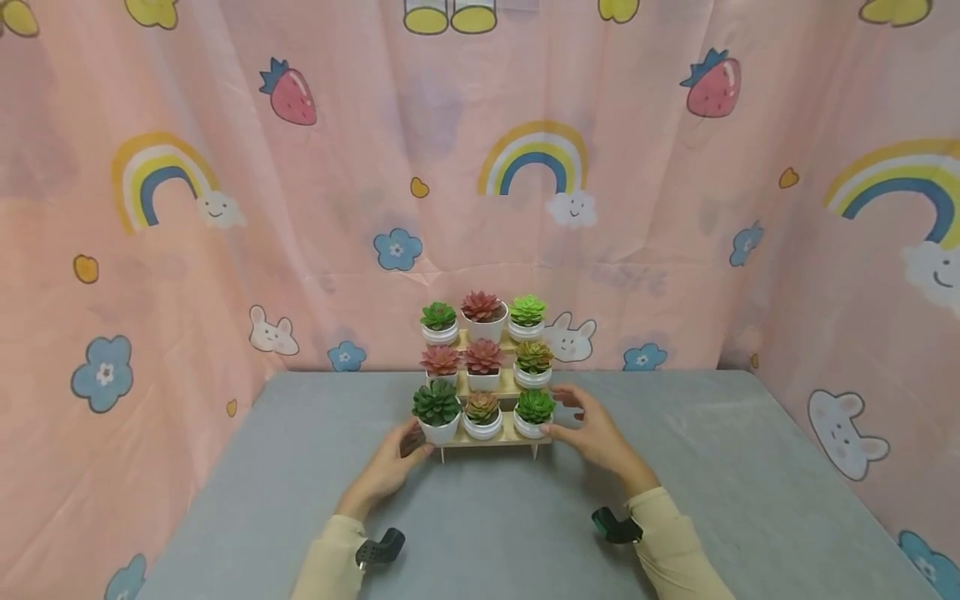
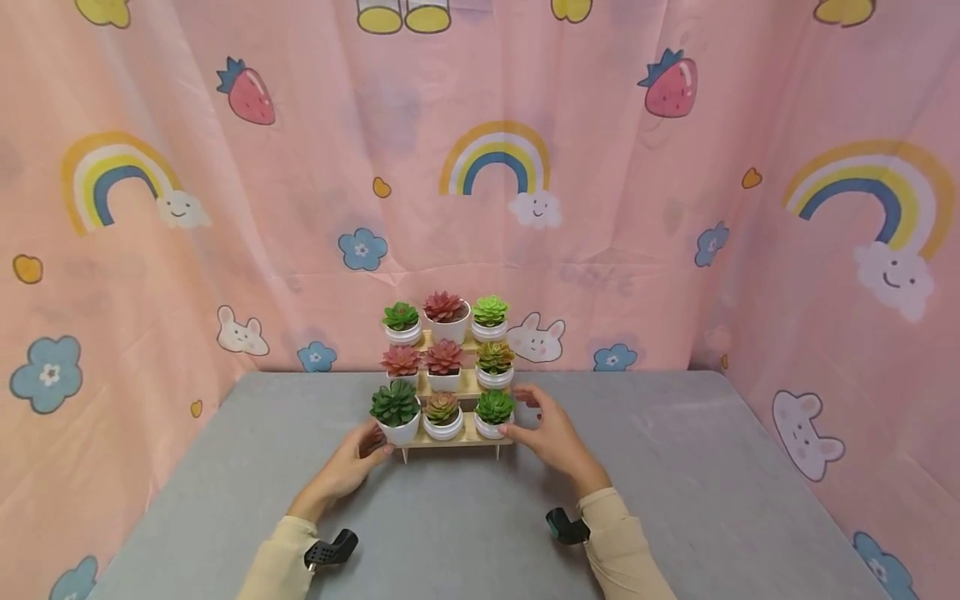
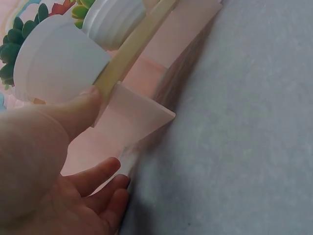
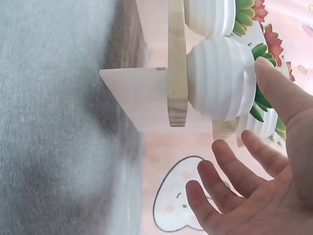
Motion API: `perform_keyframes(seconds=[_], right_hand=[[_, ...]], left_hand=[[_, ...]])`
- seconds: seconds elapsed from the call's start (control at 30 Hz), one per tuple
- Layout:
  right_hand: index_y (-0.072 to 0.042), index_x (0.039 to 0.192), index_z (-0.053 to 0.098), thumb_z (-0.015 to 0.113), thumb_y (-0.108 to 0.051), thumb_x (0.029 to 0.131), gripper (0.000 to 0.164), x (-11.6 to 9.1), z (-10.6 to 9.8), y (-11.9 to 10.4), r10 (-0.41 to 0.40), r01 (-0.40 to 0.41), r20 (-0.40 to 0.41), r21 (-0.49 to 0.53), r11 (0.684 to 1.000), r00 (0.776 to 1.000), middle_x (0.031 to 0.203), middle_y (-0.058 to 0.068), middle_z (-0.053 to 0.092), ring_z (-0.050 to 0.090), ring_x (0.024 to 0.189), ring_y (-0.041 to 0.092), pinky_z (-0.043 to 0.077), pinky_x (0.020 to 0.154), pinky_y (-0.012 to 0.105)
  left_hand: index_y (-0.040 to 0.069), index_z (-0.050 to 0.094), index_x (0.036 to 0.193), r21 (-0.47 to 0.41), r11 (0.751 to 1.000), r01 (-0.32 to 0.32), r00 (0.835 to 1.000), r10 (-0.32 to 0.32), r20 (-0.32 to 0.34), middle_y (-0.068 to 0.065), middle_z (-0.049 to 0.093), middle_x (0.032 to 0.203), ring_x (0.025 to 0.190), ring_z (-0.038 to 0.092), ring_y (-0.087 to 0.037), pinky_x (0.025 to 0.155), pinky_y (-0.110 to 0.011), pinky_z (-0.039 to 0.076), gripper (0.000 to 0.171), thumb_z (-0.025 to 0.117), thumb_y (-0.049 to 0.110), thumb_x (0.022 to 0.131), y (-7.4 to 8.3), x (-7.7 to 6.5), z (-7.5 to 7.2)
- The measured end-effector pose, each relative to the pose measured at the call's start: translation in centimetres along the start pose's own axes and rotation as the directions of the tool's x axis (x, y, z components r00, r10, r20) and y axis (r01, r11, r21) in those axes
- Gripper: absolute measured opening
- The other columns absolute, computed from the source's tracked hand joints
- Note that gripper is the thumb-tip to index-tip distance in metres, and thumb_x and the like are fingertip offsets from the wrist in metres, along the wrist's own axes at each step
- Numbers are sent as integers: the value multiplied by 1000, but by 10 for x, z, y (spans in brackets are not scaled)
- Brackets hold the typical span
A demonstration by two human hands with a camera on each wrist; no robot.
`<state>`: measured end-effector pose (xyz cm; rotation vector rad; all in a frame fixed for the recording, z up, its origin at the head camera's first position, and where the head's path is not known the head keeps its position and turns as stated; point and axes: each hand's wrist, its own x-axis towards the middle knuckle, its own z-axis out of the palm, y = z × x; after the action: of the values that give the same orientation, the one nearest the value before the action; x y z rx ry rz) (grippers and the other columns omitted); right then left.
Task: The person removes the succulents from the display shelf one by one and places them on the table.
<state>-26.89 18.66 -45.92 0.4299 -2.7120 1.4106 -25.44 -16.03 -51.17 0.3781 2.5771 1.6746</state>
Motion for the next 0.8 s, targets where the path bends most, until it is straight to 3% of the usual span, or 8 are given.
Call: perform_keyframes(seconds=[0.17,0.47,0.8], right_hand=[[-7,140,52,79,-27,89,60,0,3,-1,-4,5,-16,11,1000,1000,140,21,59,54,131,41,44,107,62],[-5,141,53,80,-25,88,63,1,13,-3,6,-6,-18,2,1000,1000,138,19,60,56,127,37,47,107,58],[0,143,50,80,-21,87,67,2,19,-3,1,-1,-18,-18,1000,1000,134,21,61,59,123,38,48,105,58]], left_hand=[[-6,35,153,-8,1000,17,1000,-17,10,-31,44,152,140,46,-48,115,-57,41,62,61,18,102,3,-3,-1],[0,35,156,3,999,49,999,-49,9,-27,42,156,142,45,-45,115,-55,41,63,60,21,103,1,-2,0],[-1,34,156,18,1000,14,999,-15,29,-28,41,156,142,45,-46,114,-56,42,63,59,23,103,1,-3,-1]])
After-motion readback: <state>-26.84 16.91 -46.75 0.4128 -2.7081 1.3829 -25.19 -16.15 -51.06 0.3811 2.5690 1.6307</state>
